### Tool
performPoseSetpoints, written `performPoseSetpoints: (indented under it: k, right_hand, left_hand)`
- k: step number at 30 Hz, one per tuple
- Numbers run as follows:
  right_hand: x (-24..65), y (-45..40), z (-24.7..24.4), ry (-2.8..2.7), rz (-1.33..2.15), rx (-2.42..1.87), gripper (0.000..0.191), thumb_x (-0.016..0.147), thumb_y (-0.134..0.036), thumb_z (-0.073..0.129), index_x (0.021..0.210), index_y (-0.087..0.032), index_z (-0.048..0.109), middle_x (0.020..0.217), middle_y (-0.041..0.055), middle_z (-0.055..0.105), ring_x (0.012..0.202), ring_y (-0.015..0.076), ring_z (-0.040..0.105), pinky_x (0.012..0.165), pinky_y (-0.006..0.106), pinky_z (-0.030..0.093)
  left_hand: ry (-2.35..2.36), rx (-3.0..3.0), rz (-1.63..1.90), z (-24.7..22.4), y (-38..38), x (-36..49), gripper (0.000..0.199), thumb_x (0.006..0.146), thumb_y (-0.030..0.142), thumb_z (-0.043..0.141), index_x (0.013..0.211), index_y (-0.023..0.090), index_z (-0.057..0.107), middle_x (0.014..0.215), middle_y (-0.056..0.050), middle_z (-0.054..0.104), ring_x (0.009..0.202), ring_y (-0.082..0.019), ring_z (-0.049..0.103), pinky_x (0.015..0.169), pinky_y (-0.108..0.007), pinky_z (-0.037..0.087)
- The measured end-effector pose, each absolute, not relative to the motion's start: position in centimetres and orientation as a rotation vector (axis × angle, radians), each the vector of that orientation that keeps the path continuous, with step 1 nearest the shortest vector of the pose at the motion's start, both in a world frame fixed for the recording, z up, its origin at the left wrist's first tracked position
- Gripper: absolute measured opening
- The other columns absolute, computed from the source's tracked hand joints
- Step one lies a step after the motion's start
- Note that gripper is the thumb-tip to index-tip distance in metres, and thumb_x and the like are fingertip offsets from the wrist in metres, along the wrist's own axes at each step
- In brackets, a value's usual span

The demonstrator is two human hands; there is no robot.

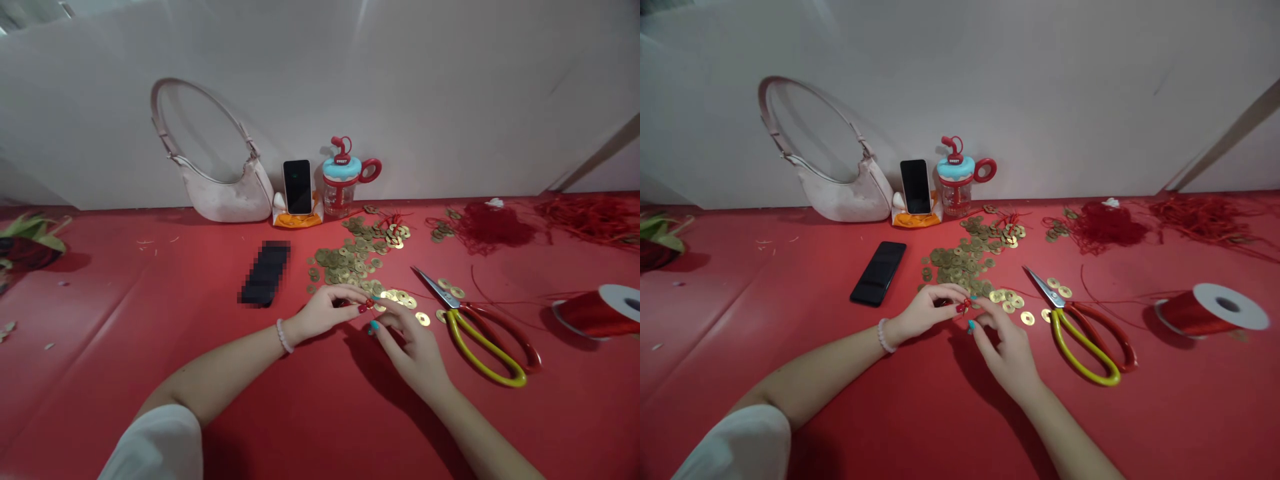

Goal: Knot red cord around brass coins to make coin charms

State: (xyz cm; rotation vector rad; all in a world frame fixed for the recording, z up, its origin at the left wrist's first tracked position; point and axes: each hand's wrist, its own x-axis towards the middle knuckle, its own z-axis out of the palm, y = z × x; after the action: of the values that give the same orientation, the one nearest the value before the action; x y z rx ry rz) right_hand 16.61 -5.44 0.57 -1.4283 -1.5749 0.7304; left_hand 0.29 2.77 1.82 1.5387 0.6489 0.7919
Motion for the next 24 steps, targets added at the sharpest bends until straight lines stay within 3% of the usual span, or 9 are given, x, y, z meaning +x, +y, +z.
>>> performPoseSetpoints:
  k: [8,24]
  right_hand:
    - [16.8,-5.54,0.69,-1.64,0.612,-1.424,0.034,0.079,-0.019,0.042,0.109,-0.019,0.057,0.052,-0.0059,0.041,0.045,0.0093,0.04,0.044,0.02,0.036]
    - [17.14,-5.49,1.41,-1.681,0.685,-1.453,0.048,0.069,-0.016,0.041,0.112,-0.018,0.063,0.045,-0.0079,0.035,0.04,0.0084,0.032,0.042,0.02,0.033]
  left_hand:
    - [0.657,1.506,0.827,1.49,2.94,0.37,0.013,0.075,0.015,0.062,0.085,0.014,0.07,0.103,-0.01,0.067,0.099,-0.018,0.06,0.088,-0.03,0.045]
    - [0.699,1.522,0.831,1.56,2.88,0.4,0.014,0.077,0.021,0.06,0.084,0.013,0.07,0.104,-0.011,0.066,0.098,-0.019,0.061,0.09,-0.034,0.045]
